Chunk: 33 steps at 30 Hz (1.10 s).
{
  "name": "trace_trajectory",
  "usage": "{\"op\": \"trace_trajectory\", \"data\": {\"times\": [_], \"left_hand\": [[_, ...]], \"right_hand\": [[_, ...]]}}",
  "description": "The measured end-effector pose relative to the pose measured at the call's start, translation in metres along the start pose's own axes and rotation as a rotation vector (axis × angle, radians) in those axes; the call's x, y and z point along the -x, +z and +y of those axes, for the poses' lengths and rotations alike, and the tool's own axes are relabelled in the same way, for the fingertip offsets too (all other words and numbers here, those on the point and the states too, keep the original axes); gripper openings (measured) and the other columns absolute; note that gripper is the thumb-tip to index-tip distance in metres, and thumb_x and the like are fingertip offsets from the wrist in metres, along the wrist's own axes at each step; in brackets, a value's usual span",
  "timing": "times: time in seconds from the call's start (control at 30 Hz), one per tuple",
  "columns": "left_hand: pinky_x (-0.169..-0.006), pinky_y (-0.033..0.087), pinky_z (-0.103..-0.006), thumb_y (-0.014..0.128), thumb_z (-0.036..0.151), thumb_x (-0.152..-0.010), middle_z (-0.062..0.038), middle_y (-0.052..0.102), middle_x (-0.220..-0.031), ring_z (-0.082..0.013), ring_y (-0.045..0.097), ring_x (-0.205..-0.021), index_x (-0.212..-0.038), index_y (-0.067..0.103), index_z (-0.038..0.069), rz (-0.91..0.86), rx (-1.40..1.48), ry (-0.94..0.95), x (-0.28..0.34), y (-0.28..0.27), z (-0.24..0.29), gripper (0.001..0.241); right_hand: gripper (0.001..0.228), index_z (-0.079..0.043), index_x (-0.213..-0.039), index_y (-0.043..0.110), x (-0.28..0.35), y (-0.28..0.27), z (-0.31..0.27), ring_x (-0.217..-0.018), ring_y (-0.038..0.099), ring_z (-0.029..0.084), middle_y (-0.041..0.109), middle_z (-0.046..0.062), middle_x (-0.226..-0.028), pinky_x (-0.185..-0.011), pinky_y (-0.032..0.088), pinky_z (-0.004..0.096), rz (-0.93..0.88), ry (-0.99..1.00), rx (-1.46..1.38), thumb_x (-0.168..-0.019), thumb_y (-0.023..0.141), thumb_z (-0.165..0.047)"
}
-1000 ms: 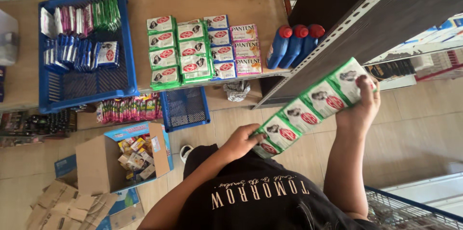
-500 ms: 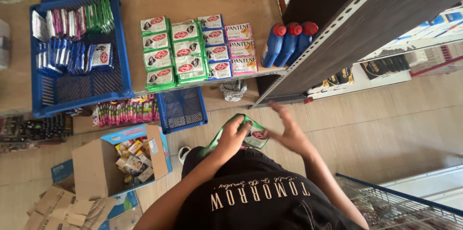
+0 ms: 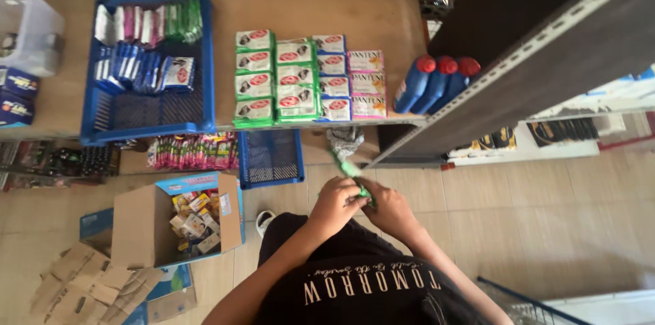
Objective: The person arranges small boxes of shampoo and other items on a wooden table in a store. They pick up items from a blue basket and a cardboard box, then place them in neat rows on the table. The person also moves the blue basket to a different location.
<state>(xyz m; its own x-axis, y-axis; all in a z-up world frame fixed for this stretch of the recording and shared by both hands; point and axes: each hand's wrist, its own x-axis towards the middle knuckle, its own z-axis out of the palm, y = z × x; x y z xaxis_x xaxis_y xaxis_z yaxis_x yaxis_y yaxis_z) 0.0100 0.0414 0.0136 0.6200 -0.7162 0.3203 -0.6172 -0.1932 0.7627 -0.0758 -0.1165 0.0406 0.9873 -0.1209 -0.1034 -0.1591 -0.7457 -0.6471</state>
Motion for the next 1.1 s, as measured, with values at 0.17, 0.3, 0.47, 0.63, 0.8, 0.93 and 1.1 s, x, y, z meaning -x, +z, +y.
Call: {"op": "trace_trajectory", "data": {"times": [0.17,0.3,0.47,0.63,0.8,0.93,1.1], "left_hand": [[-0.078,0.056,-0.0331,0.072,0.018,-0.092,-0.007,0.075,-0.093,-0.0182,0.071,-0.083,-0.098,0.076,0.007,0.081,0.258,-0.314,0.016,-0.034,-0.024,0.013],[-0.083,0.056,-0.0309,0.066,0.016,-0.097,-0.008,0.077,-0.099,-0.0149,0.072,-0.092,-0.110,0.071,0.001,0.411,0.412,-0.364,0.043,-0.057,-0.069,0.020],[-0.085,0.053,-0.0289,0.062,0.016,-0.099,-0.007,0.073,-0.097,-0.0137,0.067,-0.093,-0.115,0.067,-0.001,0.545,0.538,-0.494,0.088,-0.065,-0.107,0.024],[-0.082,0.053,-0.0282,0.063,0.016,-0.098,-0.007,0.074,-0.092,-0.0138,0.068,-0.088,-0.114,0.070,0.000,0.567,0.513,-0.573,0.110,-0.062,-0.128,0.024],[-0.081,0.053,-0.0290,0.064,0.015,-0.097,-0.007,0.075,-0.093,-0.0149,0.068,-0.087,-0.114,0.070,-0.001,0.518,0.550,-0.559,0.113,-0.059,-0.158,0.024],[-0.084,0.054,-0.0298,0.061,0.014,-0.100,-0.010,0.073,-0.098,-0.0160,0.068,-0.090,-0.114,0.071,-0.001,0.423,0.616,-0.504,0.113,-0.065,-0.181,0.023],[-0.085,0.055,-0.0301,0.064,0.018,-0.097,-0.009,0.076,-0.103,-0.0162,0.071,-0.094,-0.114,0.069,0.001,0.352,0.591,-0.620,0.088,-0.092,-0.208,0.025]], "right_hand": [[0.041,-0.010,-0.123,0.065,-0.023,0.005,0.003,-0.086,0.075,0.037,0.077,0.019,-0.094,-0.082,0.057,0.047,-0.344,0.033,0.015,-0.089,0.071,-0.032],[0.040,-0.010,-0.113,0.069,-0.063,-0.018,-0.023,-0.085,0.074,0.036,0.076,0.018,-0.090,-0.079,0.056,0.049,-0.448,-0.160,0.067,-0.086,0.071,-0.038],[0.041,-0.012,-0.109,0.074,-0.139,-0.093,-0.086,-0.081,0.071,0.040,0.072,0.020,-0.081,-0.075,0.056,0.054,-0.259,-0.161,0.533,-0.092,0.069,-0.049],[0.040,-0.009,-0.124,0.071,-0.192,-0.128,-0.125,-0.085,0.071,0.039,0.073,0.020,-0.099,-0.074,0.057,0.046,0.395,-0.518,0.224,-0.085,0.072,-0.014],[0.052,-0.011,-0.128,0.069,-0.269,-0.039,-0.095,-0.100,0.071,0.034,0.072,0.012,-0.122,-0.089,0.059,0.045,0.506,-0.599,0.344,-0.079,0.062,0.004],[0.062,-0.010,-0.152,0.048,-0.269,0.071,-0.046,-0.127,0.058,0.036,0.057,0.014,-0.142,-0.092,0.052,0.055,0.265,-0.249,0.742,-0.091,0.061,-0.007],[0.067,-0.012,-0.148,0.047,-0.266,0.110,-0.020,-0.148,0.035,0.037,0.039,0.013,-0.161,-0.108,0.040,0.058,0.286,-0.187,0.610,-0.085,0.066,-0.013]]}}
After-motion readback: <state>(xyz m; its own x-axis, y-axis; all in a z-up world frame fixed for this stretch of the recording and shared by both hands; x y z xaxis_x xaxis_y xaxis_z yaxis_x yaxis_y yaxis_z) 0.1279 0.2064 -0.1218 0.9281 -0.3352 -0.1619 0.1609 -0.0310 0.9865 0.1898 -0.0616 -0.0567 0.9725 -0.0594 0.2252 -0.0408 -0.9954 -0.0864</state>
